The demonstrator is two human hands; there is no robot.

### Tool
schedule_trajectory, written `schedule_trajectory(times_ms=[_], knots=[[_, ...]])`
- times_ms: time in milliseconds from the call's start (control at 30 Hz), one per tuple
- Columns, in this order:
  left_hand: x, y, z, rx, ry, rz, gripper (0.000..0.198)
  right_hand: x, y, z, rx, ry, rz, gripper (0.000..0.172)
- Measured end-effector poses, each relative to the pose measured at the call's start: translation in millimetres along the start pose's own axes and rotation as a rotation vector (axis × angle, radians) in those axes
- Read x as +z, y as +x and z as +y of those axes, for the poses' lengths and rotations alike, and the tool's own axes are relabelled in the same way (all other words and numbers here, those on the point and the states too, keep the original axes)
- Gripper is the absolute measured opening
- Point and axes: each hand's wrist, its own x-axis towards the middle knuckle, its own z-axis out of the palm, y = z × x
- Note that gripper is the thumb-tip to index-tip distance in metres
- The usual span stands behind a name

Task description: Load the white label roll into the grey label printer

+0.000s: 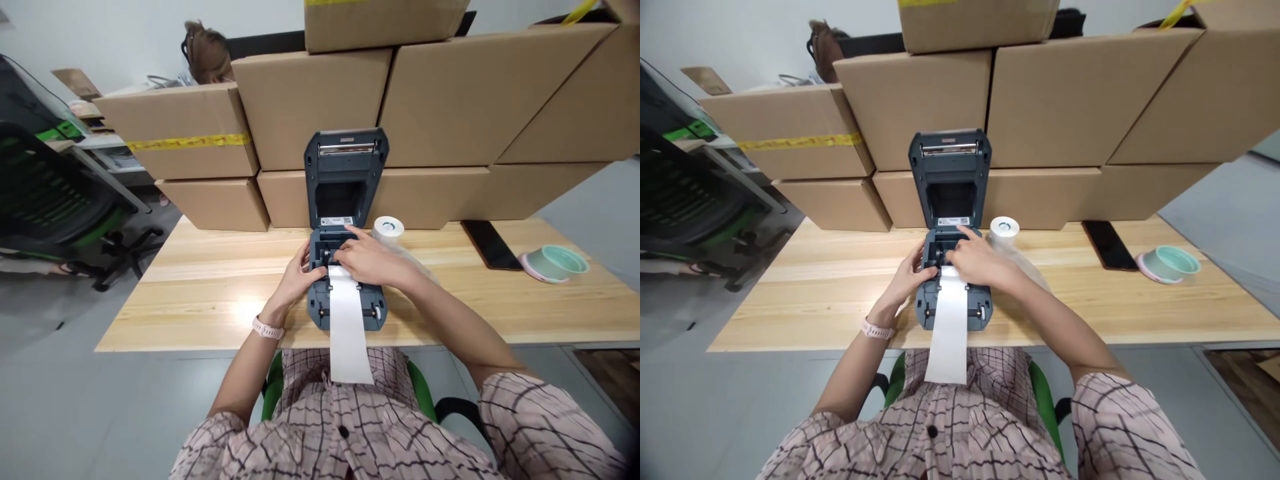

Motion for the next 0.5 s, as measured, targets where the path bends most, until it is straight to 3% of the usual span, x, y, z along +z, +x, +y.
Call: schedule_trajectory(times_ms=[100,200,300,400,500], knots=[[-3.2,1,0,0.002,-0.001,-0.007,0.095,-3,14,-2,-0.036,-0.040,-0.206,0.031],[-11.3,1,3,-0.056,-0.028,-0.024,0.104,-5,22,-2,-0.053,0.012,-0.267,0.032],[-18.4,0,6,-0.105,-0.055,-0.032,0.112,-12,18,3,-0.056,0.064,-0.307,0.043],[-19.8,-2,7,-0.104,-0.057,-0.025,0.111,-31,-5,12,-0.145,0.319,-0.249,0.048],[-17.7,-4,6,-0.096,-0.057,-0.016,0.106,-56,-51,22,-0.243,0.727,-0.046,0.044]])
